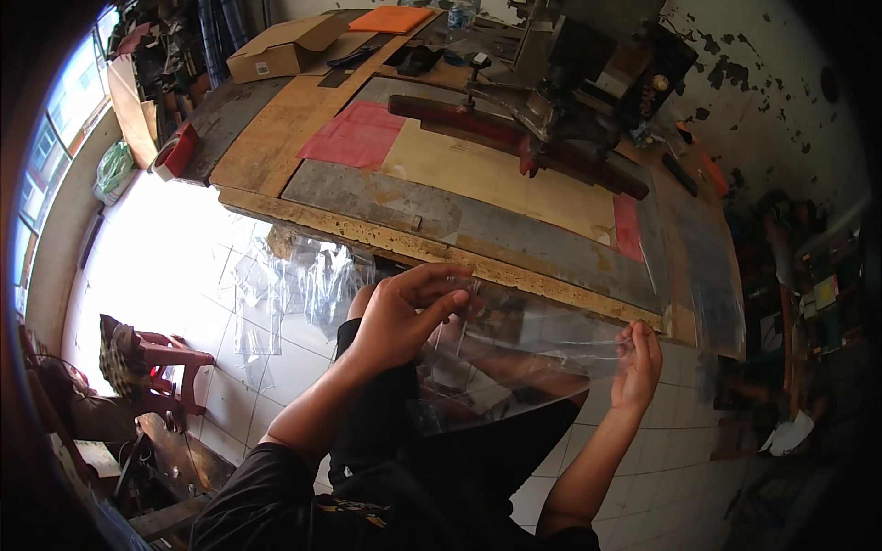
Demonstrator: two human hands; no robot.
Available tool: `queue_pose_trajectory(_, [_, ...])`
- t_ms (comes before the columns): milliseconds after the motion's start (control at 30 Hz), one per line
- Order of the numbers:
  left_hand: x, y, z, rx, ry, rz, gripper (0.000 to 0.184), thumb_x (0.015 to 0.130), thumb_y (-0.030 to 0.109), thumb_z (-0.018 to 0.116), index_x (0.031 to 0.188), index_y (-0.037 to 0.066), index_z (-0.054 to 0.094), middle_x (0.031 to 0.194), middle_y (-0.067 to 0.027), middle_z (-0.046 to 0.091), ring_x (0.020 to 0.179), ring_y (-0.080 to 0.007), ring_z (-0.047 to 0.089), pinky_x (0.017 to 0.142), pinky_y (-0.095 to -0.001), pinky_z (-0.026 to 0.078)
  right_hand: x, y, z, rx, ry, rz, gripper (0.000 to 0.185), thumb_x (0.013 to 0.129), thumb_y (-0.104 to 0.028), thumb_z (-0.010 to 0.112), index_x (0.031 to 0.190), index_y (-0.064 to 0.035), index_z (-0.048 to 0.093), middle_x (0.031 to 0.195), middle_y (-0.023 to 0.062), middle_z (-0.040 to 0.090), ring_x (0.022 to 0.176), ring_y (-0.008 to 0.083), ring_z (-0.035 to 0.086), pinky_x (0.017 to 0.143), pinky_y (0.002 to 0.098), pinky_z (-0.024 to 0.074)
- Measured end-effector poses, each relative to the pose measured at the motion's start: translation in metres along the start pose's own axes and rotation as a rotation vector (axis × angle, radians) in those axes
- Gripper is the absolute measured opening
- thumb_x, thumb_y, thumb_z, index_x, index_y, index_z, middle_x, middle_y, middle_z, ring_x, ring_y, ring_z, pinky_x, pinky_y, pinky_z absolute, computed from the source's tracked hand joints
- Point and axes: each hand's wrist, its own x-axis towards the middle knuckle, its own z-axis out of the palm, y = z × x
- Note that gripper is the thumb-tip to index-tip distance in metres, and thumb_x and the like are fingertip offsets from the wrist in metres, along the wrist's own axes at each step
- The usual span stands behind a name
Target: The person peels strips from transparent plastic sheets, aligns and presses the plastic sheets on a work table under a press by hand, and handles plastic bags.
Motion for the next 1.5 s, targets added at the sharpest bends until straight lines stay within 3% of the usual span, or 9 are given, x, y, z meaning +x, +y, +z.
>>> queue_pose_trajectory(133, [0.001,0.001,-0.002,0.039,-0.013,0.005,0.036,0.104,0.012,0.067,0.136,-0.005,0.060,0.110,-0.0124,0.079,0.099,-0.0135,0.075,0.082,-0.0240,0.057,0.002,0.000,0.000,0.004,-0.015,-0.002,0.017,0.101,-0.024,0.071,0.107,-0.0080,0.069,0.093,-0.0017,0.065,0.087,0.0096,0.059,0.083,0.0276,0.0406])
queue_pose_trajectory(200, [0.001,0.004,0.000,0.005,-0.006,-0.025,0.032,0.103,0.004,0.065,0.134,-0.006,0.060,0.108,-0.0170,0.078,0.100,-0.0196,0.075,0.089,-0.0323,0.060,0.002,0.001,-0.001,0.000,-0.020,-0.002,0.017,0.101,-0.024,0.071,0.107,-0.0078,0.069,0.093,-0.0018,0.065,0.086,0.0092,0.058,0.083,0.0275,0.0400])
queue_pose_trajectory(333, [0.001,-0.001,-0.002,-0.003,-0.010,0.008,0.035,0.104,0.011,0.066,0.135,-0.005,0.061,0.110,-0.0126,0.079,0.100,-0.0147,0.075,0.083,-0.0248,0.057,0.005,0.001,-0.002,-0.004,-0.025,-0.006,0.017,0.101,-0.024,0.072,0.106,-0.0076,0.069,0.092,-0.0019,0.064,0.087,0.0089,0.058,0.082,0.0273,0.0397])
queue_pose_trajectory(533, [0.005,0.005,-0.007,0.014,-0.009,-0.041,0.030,0.104,0.009,0.065,0.131,-0.005,0.062,0.112,-0.0144,0.078,0.102,-0.0173,0.075,0.088,-0.0286,0.059,0.005,-0.004,0.005,-0.072,-0.025,0.005,0.016,0.102,-0.023,0.070,0.110,-0.0100,0.068,0.095,-0.0039,0.063,0.089,0.0075,0.056,0.084,0.0260,0.0392])
queue_pose_trajectory(633, [0.010,0.000,-0.017,0.002,0.007,-0.024,0.028,0.104,0.007,0.065,0.128,-0.006,0.063,0.113,-0.0146,0.077,0.103,-0.0177,0.075,0.089,-0.0291,0.059,0.005,-0.010,0.013,-0.050,-0.012,-0.022,0.020,0.099,-0.024,0.074,0.107,-0.0058,0.071,0.092,-0.0008,0.067,0.086,0.0085,0.058,0.081,0.0266,0.0408])
queue_pose_trajectory(700, [0.016,0.000,-0.025,-0.005,0.048,-0.012,0.023,0.103,0.005,0.065,0.124,-0.006,0.064,0.110,-0.0174,0.078,0.099,-0.0226,0.076,0.086,-0.0339,0.059,0.004,-0.017,0.023,-0.068,-0.060,-0.066,0.021,0.098,-0.023,0.075,0.108,-0.0051,0.071,0.091,-0.0003,0.068,0.085,0.0086,0.058,0.080,0.0258,0.0405])
queue_pose_trajectory(867, [0.027,0.004,-0.042,0.064,0.091,-0.002,0.023,0.102,0.008,0.067,0.121,-0.006,0.066,0.108,-0.0137,0.078,0.106,-0.0165,0.072,0.097,-0.0307,0.055,0.003,-0.031,0.049,-0.186,-0.072,-0.157,0.019,0.100,-0.018,0.072,0.106,-0.0008,0.070,0.087,0.0008,0.067,0.081,0.0081,0.059,0.075,0.0247,0.0394])
queue_pose_trajectory(1000, [0.036,0.002,-0.059,0.241,0.101,0.062,0.022,0.103,0.007,0.066,0.122,-0.005,0.066,0.107,-0.0122,0.079,0.102,-0.0142,0.072,0.094,-0.0295,0.055,0.007,-0.032,0.056,-0.185,-0.139,-0.176,0.020,0.101,-0.017,0.071,0.110,-0.0002,0.069,0.090,0.0008,0.066,0.083,0.0087,0.058,0.077,0.0246,0.0417])
queue_pose_trajectory(1500, [0.047,0.006,-0.068,0.254,0.158,0.121,0.030,0.101,0.009,0.071,0.128,-0.002,0.065,0.105,-0.0085,0.078,0.103,-0.0126,0.072,0.091,-0.0271,0.054,0.019,-0.034,0.066,-0.153,-0.192,-0.155,0.021,0.100,-0.017,0.073,0.109,0.0012,0.069,0.092,0.0018,0.067,0.088,0.0091,0.060,0.084,0.0252,0.0461])
